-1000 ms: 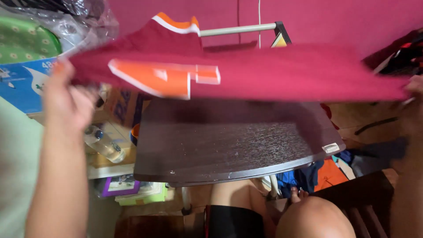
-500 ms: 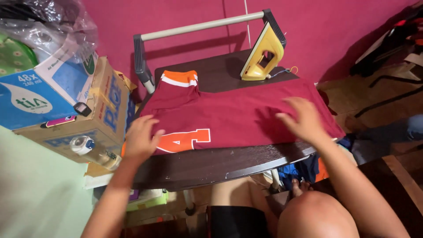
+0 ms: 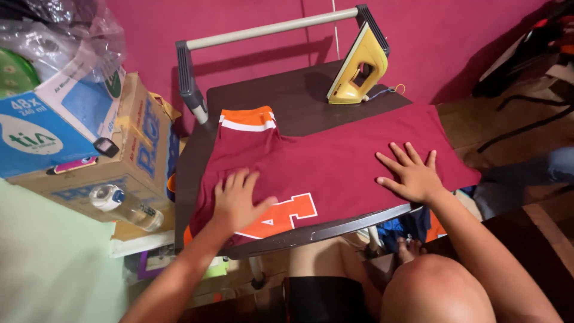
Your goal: Ironing a maroon sports jersey on a flat surface using a handheld iron.
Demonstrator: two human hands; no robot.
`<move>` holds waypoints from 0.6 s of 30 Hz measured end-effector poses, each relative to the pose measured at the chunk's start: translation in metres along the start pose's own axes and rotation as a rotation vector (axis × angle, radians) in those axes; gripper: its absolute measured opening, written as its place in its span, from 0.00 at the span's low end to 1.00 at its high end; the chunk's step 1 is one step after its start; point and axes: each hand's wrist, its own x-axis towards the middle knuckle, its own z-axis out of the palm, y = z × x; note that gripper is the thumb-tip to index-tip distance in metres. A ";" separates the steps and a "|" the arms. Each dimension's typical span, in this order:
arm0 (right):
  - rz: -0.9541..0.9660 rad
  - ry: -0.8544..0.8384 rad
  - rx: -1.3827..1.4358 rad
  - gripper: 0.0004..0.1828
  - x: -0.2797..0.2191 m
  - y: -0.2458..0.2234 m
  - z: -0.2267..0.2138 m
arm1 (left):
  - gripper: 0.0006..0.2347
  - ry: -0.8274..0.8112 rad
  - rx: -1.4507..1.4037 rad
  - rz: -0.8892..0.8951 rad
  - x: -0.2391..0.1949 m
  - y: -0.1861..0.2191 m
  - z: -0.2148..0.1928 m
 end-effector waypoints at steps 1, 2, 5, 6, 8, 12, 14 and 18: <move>-0.004 -0.008 -0.008 0.38 0.000 0.001 0.000 | 0.36 0.013 -0.059 0.021 0.013 -0.001 -0.003; -0.006 -0.009 -0.021 0.38 -0.001 0.000 -0.001 | 0.36 0.017 -0.070 0.017 0.016 -0.007 0.001; 0.001 -0.025 -0.027 0.39 -0.003 -0.002 -0.004 | 0.36 -0.150 -0.032 0.018 0.023 -0.021 0.004; 0.007 -0.037 -0.021 0.39 -0.004 -0.002 -0.006 | 0.36 -0.201 -0.010 -0.019 0.021 -0.024 0.003; 0.012 -0.045 -0.011 0.39 -0.004 -0.006 -0.007 | 0.37 -0.248 0.016 -0.056 0.018 -0.031 0.001; 0.020 -0.043 -0.037 0.39 -0.012 -0.015 0.000 | 0.38 -0.288 0.022 -0.092 0.009 -0.041 0.002; 0.020 -0.052 -0.035 0.39 -0.017 -0.022 0.003 | 0.38 -0.286 0.020 -0.102 0.006 -0.041 -0.003; 0.018 -0.069 -0.055 0.39 -0.020 -0.035 -0.003 | 0.39 -0.389 -0.073 -0.258 0.006 -0.021 -0.034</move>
